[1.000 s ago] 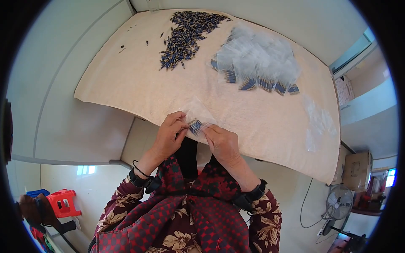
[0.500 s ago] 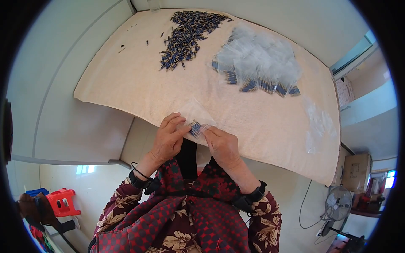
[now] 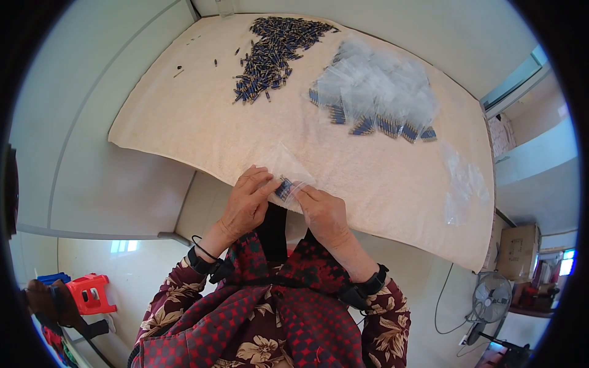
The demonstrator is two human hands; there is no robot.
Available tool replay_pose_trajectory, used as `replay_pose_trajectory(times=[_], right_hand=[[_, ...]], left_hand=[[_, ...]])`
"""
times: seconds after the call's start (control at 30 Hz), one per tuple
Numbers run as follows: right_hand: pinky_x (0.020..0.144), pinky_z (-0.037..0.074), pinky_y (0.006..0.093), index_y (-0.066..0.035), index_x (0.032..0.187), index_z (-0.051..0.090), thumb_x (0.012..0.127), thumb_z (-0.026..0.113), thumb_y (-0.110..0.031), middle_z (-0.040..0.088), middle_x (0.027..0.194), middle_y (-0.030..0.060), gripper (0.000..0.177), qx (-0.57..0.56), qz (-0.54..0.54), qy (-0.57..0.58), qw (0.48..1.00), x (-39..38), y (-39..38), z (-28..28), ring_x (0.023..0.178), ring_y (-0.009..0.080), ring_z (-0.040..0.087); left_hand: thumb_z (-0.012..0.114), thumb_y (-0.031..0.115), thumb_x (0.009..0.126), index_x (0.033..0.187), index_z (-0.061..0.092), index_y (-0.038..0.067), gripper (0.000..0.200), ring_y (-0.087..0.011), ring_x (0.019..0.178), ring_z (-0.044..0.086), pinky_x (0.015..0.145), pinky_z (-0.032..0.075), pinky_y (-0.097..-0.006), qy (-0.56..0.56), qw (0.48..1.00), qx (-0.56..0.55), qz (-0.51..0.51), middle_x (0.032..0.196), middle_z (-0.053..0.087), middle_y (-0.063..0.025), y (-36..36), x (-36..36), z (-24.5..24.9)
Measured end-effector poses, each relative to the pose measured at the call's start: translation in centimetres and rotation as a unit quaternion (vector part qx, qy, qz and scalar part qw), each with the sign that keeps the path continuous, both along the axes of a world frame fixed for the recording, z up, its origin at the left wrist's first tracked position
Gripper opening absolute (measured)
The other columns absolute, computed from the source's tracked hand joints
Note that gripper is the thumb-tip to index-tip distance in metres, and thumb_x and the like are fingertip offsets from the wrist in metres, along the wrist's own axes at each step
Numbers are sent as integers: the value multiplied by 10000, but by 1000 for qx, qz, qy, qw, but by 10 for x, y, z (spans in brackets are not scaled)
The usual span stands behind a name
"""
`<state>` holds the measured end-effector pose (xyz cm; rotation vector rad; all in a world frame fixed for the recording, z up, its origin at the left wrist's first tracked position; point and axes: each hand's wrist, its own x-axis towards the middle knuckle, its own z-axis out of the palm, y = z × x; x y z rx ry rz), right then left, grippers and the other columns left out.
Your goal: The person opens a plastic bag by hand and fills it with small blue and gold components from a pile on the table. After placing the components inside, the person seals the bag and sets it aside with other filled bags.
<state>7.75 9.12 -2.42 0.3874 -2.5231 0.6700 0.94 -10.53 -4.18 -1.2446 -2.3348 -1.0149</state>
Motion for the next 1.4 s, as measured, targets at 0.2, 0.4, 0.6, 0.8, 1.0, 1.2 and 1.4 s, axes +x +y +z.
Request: replay_pose_trajectory(times=[0.2, 0.4, 0.6, 0.8, 1.0, 1.2, 1.4], right_hand=[[628, 558, 304, -77, 996, 687, 789, 628, -46, 691, 1032, 59, 217, 20, 1, 2, 1000, 1, 1, -3, 771, 225, 683], [630, 562, 305, -72, 1015, 680, 781, 616, -27, 685, 1055, 75, 246, 46, 1, -3, 999, 0, -1, -2, 782, 227, 684], [621, 557, 312, -56, 963, 681, 786, 646, -15, 690, 999, 93, 185, -1, 8, 25, 1000, -1, 1, 0, 753, 233, 681], [543, 505, 311, -44, 888, 685, 787, 690, -27, 679, 862, 106, 102, -100, -35, -105, 989, -16, 6, 47, 631, 244, 638], [681, 514, 344, -69, 1135, 619, 799, 682, -85, 651, 1030, 132, 342, -34, 43, -47, 997, -117, 0, 50, 790, 251, 637], [974, 437, 442, -136, 1394, 444, 785, 729, -246, 457, 1364, 245, 682, 116, 69, -37, 990, -228, -24, 32, 1213, 389, 479], [1041, 380, 494, -169, 1411, 432, 793, 706, -401, 324, 1458, 280, 715, 231, 5, -156, 960, -275, -71, 50, 1303, 471, 361]], left_hand=[[570, -75, 693, 1110, 638, 65, 445, -378, 1155, 522, 1039, 396, -492, -8, 1000, -2, -3, 1104, 590, -146, 0, 0, 2], [578, -16, 715, 1146, 608, 26, 434, -352, 1234, 475, 1081, 353, -487, 20, 1000, -9, -21, 1215, 554, -158, 9, -1, -1], [563, -70, 697, 1180, 583, -1, 488, -346, 1282, 457, 1108, 327, -485, 19, 998, -44, -39, 1300, 539, -156, 15, 0, -7], [556, -61, 709, 1216, 566, -1, 511, -337, 1311, 424, 1136, 281, -484, -9, 998, -51, -41, 1314, 528, -156, 14, 2, -6], [564, -50, 713, 1232, 562, 5, 521, -330, 1326, 406, 1150, 258, -482, -30, 997, -49, -58, 1340, 510, -155, 14, -2, -13], [570, -23, 731, 1243, 555, 7, 513, -333, 1328, 403, 1153, 249, -486, -36, 997, -35, -65, 1354, 497, -157, 13, -3, -17], [569, -11, 739, 1254, 549, 9, 516, -341, 1333, 390, 1147, 253, -497, -34, 996, -44, -64, 1361, 488, -155, 15, -2, -19]])
